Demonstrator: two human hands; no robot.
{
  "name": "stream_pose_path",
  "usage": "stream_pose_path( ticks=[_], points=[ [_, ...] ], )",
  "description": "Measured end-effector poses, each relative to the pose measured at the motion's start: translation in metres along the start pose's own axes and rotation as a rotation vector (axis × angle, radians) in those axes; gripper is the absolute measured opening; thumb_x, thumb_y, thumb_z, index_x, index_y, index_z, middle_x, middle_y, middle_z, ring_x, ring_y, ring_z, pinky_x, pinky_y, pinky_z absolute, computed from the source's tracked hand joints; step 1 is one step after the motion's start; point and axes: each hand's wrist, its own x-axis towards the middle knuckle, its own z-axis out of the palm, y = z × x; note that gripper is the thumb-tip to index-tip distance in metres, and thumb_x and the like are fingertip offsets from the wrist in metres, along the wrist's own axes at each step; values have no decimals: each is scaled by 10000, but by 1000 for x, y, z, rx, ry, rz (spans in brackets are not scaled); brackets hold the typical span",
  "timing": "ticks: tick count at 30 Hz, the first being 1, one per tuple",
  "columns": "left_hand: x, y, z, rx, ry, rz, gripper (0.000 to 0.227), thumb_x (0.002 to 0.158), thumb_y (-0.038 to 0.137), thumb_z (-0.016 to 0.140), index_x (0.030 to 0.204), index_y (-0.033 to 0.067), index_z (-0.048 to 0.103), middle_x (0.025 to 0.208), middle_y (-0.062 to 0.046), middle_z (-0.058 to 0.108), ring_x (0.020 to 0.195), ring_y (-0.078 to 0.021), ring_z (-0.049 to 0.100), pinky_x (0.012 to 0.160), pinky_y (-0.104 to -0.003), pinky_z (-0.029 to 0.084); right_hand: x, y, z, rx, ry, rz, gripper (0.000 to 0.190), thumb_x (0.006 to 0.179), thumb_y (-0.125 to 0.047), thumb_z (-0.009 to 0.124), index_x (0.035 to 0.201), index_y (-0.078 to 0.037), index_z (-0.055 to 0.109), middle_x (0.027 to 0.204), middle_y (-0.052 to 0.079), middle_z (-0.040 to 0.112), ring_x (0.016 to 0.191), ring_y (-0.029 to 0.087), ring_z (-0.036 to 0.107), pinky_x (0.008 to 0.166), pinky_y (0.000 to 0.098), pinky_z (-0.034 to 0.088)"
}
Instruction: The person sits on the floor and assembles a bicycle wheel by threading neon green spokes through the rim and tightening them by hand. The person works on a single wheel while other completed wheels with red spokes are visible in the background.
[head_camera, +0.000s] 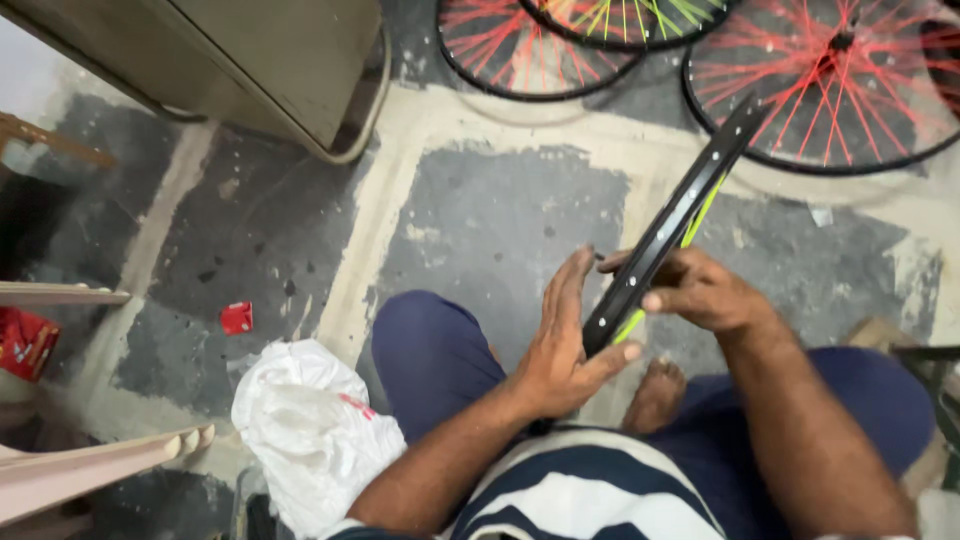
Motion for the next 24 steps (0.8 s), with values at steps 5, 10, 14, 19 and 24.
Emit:
stream_pose_path(
  ticks=[5, 10, 14, 19, 24],
  points=[
    [3, 1, -1, -12, -21, -42, 1022, 969, 424, 688, 1649, -78, 112, 1706, -328, 209, 1606, -467, 225, 1323, -543, 196, -2, 21, 48, -595, 644, -284, 322, 765, -81, 834, 1047, -10, 695, 1000, 80, 699, 906, 219, 664, 822, 365, 538],
    [4, 5, 0, 9, -45, -33, 1032, 966, 437, 690, 1632, -88, 103, 1692, -336, 191, 1601, -470, 204, 1314, -536, 186, 4, 3, 75, -1110, 824, -634, 248, 752, -46, 920, 864, -12, 702, 976, 127, 747, 833, 282, 686, 790, 383, 504],
    [3, 3, -2, -18, -37, -25, 1017, 986, 439, 677, 1644, -86, 105, 1709, -332, 185, 1620, -469, 200, 1330, -543, 196, -24, 4, 51, -500, 573, -359, 227, 814, -40, 764, 1023, 24, 704, 1180, 164, 729, 1073, 251, 725, 929, 347, 570],
    [3, 10, 3, 12, -90, -2, 1010, 978, 420, 681, 1635, -91, 108, 1706, -342, 159, 1613, -478, 181, 1316, -548, 179, -33, 11, 7, 34, 265, -133, 412, 848, -81, 768, 1238, 33, 705, 1214, 166, 733, 1118, 251, 706, 1027, 406, 536],
    [3, 11, 5, 7, -96, -3, 988, 992, 419, 661, 1646, -81, 115, 1726, -334, 150, 1628, -474, 182, 1326, -542, 178, -19, 1, -15, 47, 17, 161, 504, 788, -111, 754, 1278, -42, 658, 1164, 107, 737, 1088, 209, 687, 942, 360, 541]
  ],
)
